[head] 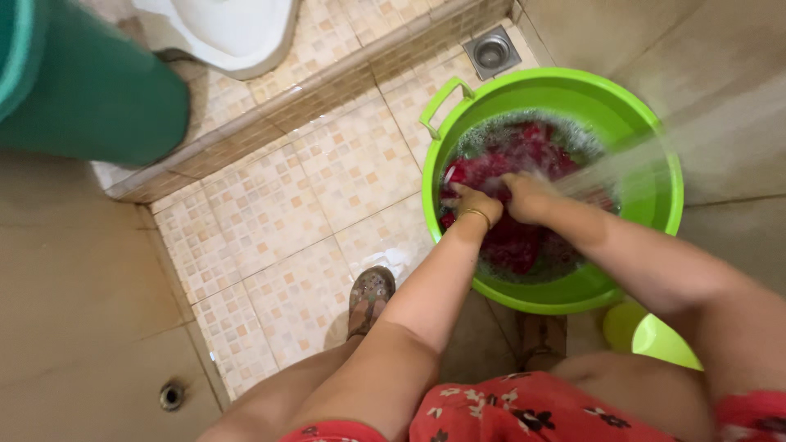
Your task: The person washes red clothing items by hand inside green plastic buckets under running water, rinsing, squeezing out excess water, and periodically refilling or pouring water between basins.
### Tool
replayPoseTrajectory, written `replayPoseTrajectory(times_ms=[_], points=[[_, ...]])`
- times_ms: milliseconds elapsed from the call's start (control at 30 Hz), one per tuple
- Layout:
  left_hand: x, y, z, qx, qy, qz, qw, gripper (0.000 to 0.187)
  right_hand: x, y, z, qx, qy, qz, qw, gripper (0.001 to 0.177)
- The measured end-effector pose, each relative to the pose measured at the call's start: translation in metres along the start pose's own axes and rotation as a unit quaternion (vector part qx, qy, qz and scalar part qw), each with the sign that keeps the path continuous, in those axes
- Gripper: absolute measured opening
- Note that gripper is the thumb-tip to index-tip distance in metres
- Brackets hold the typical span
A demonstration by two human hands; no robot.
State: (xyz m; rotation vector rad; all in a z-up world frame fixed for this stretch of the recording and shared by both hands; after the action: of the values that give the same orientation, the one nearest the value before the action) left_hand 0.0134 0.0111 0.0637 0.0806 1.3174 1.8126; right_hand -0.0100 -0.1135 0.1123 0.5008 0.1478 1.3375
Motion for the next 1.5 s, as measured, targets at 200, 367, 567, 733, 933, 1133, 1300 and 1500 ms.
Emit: replayPoseTrajectory(times_ms=[200,367,567,733,933,1133,1300,1500], points=[[-0.036,0.072,0.064,0.075,-0.301,-0.314,0.897,0.159,0.051,0.103,0.148,-0.148,-0.237,0.107,0.954,0.045],[-0.055,0.147,0.115,0.06,-0.104,-0.531,0.839,0.162,0.089,0.173,0.269,-0.115,-0.457,0.113,0.875,0.045],[-0.073,0.193,0.135,0.185,0.255,-0.615,0.723,0.106,0.118,0.231,0.35,-0.166,-0.519,0.253,0.799,0.045],[-0.067,0.186,0.16,0.237,0.367,-0.542,0.718,0.059,0.098,0.228,0.349,-0.15,-0.732,0.322,0.582,0.046],[-0.032,0.182,0.181,0.374,0.535,-0.441,0.616,0.056,0.082,0.187,0.259,-0.13,-0.871,0.24,0.409,0.039],[0.006,0.15,0.202,0.394,0.665,-0.304,0.557,0.047,0.099,0.137,0.105,0.004,-0.874,-0.063,0.482,0.057],[0.024,0.166,0.216,0.324,0.635,-0.36,0.602,0.064,0.143,0.163,0.087,0.138,-0.851,0.023,0.506,0.088],[0.026,0.24,0.25,0.459,0.564,-0.445,0.522,0.083,0.194,0.226,0.112,0.239,-0.845,0.148,0.454,0.118]])
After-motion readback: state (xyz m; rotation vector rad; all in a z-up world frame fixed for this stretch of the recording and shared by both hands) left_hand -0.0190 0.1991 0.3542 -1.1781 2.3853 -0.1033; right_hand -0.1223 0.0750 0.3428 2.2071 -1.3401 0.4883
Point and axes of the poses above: each hand's wrist, its own y-axis away from the middle knuckle, its own z-axis out of the back of the hand, x = y × z, the point moved 5 cm from there along -y, towards the middle knuckle, and after that the axes turned 7 degrees about -x, right-handed, at the moved point
